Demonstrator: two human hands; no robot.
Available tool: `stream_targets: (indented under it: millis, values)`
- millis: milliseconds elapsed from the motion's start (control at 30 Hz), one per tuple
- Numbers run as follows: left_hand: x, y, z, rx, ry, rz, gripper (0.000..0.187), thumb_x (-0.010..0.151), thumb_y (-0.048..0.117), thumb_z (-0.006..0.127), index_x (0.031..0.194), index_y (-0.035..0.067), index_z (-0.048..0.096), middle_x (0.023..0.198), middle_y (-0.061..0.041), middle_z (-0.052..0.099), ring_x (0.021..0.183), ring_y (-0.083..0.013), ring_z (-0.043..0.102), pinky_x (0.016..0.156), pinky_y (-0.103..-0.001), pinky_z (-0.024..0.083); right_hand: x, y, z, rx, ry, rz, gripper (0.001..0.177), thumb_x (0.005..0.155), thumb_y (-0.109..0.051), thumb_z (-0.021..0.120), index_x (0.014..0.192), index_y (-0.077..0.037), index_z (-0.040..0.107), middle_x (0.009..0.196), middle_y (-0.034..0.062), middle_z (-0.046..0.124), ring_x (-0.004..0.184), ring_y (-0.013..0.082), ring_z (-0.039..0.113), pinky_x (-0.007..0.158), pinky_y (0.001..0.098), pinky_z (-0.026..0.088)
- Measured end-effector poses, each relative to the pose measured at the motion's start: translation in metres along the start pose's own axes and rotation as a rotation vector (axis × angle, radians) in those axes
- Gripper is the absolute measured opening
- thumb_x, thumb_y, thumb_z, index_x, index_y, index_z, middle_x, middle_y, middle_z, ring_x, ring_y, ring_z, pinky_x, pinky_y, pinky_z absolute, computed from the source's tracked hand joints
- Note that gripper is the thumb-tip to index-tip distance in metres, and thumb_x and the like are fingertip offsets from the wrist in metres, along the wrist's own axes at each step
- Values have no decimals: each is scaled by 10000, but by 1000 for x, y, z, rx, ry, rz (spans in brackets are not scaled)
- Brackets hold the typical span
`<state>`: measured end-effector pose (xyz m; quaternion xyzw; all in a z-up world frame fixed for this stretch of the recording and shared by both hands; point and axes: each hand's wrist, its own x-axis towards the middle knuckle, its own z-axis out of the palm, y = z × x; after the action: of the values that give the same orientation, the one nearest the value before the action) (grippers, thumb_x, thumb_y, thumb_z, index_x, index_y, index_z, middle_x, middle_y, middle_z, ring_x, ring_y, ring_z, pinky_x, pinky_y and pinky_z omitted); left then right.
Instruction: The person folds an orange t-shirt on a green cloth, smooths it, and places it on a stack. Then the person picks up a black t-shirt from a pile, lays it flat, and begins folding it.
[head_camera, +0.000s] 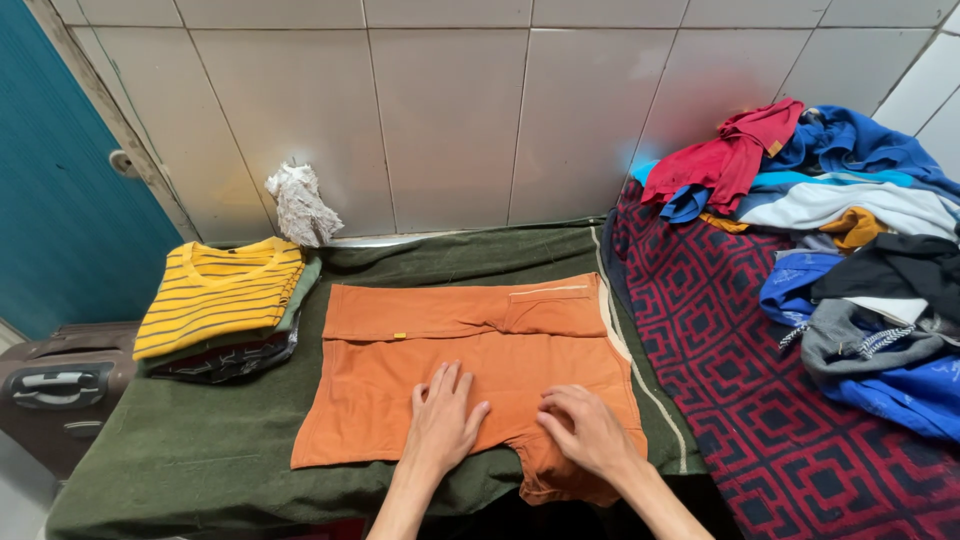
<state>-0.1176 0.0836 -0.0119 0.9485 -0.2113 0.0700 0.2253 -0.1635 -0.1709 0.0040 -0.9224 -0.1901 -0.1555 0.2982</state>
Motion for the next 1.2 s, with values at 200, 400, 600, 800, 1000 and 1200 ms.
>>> stream_targets:
  millis: [200,400,600,800,1000,1200]
  values:
    - [-20,1,-14,-23,89,80,412,971,401,604,1242,93,584,1397,-93,531,1336,-266,457,996,-503,338,-7,-39,-3,61,-21,45,233,875,-339,761,921,-129,672,910,3,732,862,209,705,800,352,524]
    - [-39,-2,-28,-165,135,159,362,914,367,685,1184,128,653,1262,-18,659,1214,-224,585,932,-412,391,-21,-37,10,18,-62,3,384,774,-475,876,809,-184,628,1157,23,680,1162,198,656,953,407,454]
    - [-50,-7,-36,-308,88,139,397,805,520,799,1049,207,813,1185,63,740,1111,-158,670,941,-369,374,-20,-52,7,-75,-100,39,107,749,-270,682,775,-171,653,1222,61,658,1167,249,634,964,423,474]
    - [-49,-13,-30,-314,74,145,244,805,442,815,971,266,845,1200,60,746,1148,-146,662,945,-372,365,-18,-65,10,-99,-44,126,120,801,-231,665,770,-154,579,787,7,639,788,235,602,708,393,490]
    - [-53,-9,-31,-328,200,170,189,779,205,738,945,183,826,1110,73,780,1071,-106,697,899,-338,393,-3,-67,-8,-51,-142,109,75,861,-119,603,911,-173,616,824,0,771,705,290,699,642,409,498]
    - [-49,-17,-16,-331,225,143,233,763,162,677,944,172,824,1101,63,802,1048,-111,718,882,-332,398,-4,-59,4,-80,-103,-3,102,777,-142,619,823,-151,710,824,-13,648,797,226,642,721,385,520]
